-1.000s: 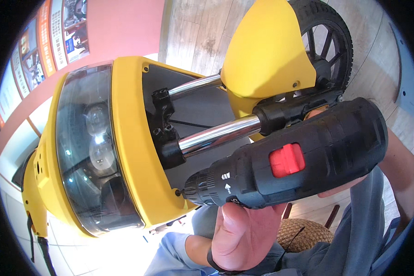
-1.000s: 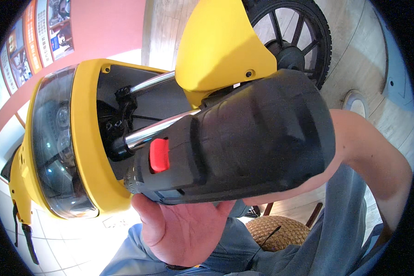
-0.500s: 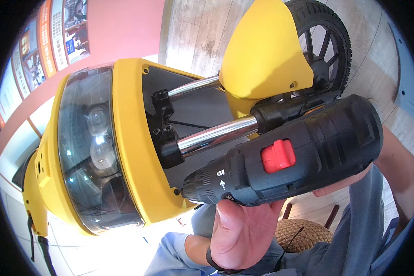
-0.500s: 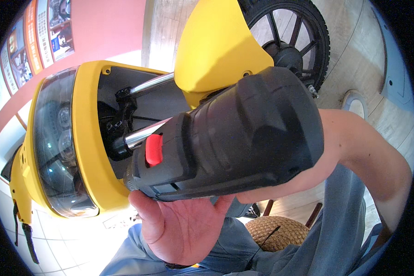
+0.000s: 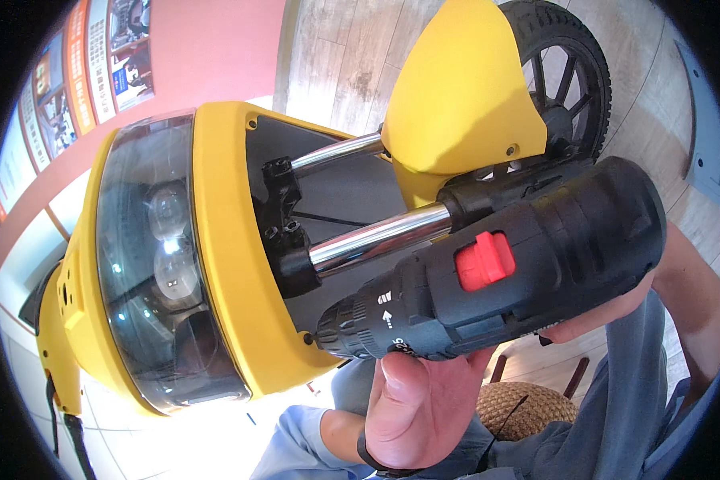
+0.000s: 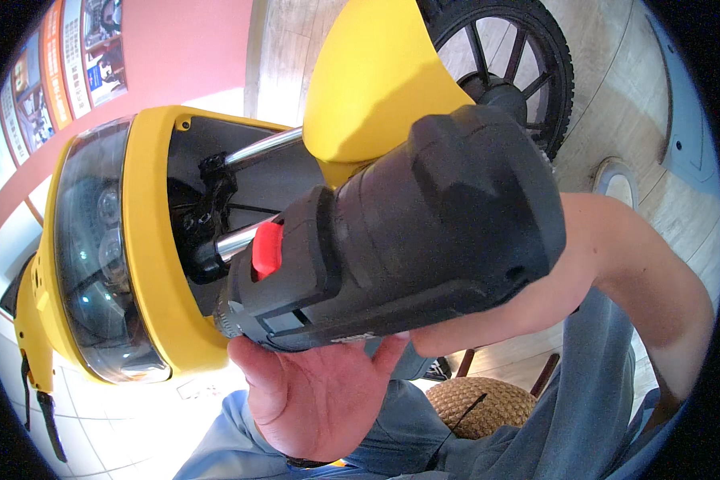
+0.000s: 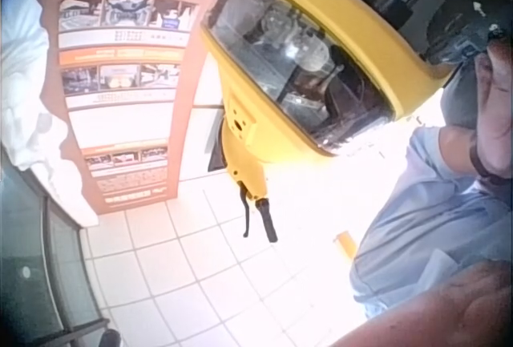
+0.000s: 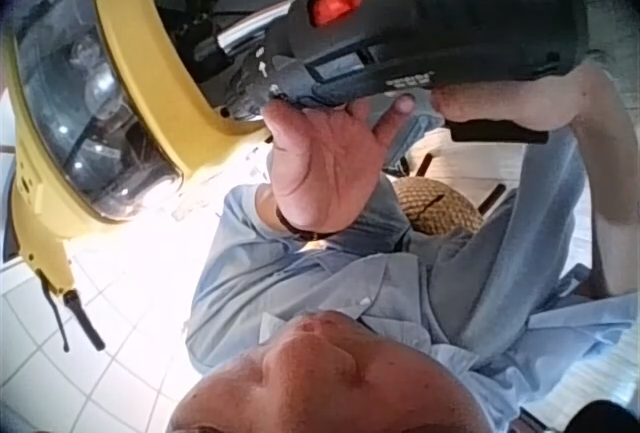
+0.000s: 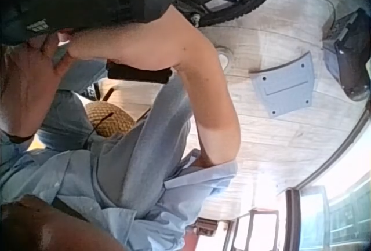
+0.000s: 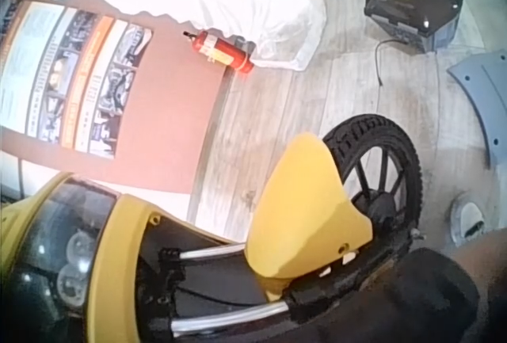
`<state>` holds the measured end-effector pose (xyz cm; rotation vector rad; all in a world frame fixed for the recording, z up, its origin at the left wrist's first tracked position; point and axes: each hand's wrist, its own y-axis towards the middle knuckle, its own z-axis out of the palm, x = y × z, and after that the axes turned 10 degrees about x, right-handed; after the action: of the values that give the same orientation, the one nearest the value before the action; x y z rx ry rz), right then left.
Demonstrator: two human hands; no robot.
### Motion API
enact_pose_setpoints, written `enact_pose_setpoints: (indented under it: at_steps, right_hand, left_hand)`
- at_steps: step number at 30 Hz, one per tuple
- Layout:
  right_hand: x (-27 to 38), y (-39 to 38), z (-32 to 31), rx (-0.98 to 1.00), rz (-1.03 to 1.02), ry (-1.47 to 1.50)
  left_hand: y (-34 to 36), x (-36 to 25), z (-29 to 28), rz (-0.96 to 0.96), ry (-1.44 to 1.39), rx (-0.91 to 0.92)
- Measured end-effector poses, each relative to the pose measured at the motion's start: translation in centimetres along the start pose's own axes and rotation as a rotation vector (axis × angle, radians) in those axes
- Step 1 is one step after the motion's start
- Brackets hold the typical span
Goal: Using a power drill to remove and reinstall the front fender component of a yellow electric scooter.
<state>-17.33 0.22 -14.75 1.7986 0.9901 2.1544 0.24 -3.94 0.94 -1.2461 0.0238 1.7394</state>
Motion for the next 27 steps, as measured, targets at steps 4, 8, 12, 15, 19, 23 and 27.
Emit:
enact_pose_setpoints:
  at_steps: [4, 8, 12, 15, 19, 23, 27]
  right_hand:
    - [-0.3, 0.9, 0.9, -0.101, -0.076, 0.149]
    - [0.2, 0.9, 1.2, -0.079, 0.089, 0.395]
    - [0.3, 1.0, 1.4, -0.135, 0.044, 0.438]
    - [0.3, 1.0, 1.3, -0.123, 0.061, 0.394]
    - [0.6, 1.1, 1.5, -0.141, 0.099, 0.465]
    - [0.8, 0.9, 1.3, -0.131, 0.121, 0.414]
    - [1.0, 1.0, 1.2, -0.116, 0.192, 0.504]
  left_hand:
    - [-0.1, -0.3, 0.0, -0.081, 0.148, -0.032]
    - [0.1, -0.3, 0.1, -0.089, 0.084, -0.071]
    - [0.1, -0.2, 0.1, -0.048, 0.001, -0.041]
    - [0.1, -0.1, 0.1, -0.042, -0.007, -0.056]
    - [0.2, -0.2, 0.2, -0.061, 0.017, -0.075]
    - [0.1, -0.1, 0.1, -0.059, 0.01, -0.05]
    - [0.1, -0.3, 0.1, -0.076, 0.027, -0.06]
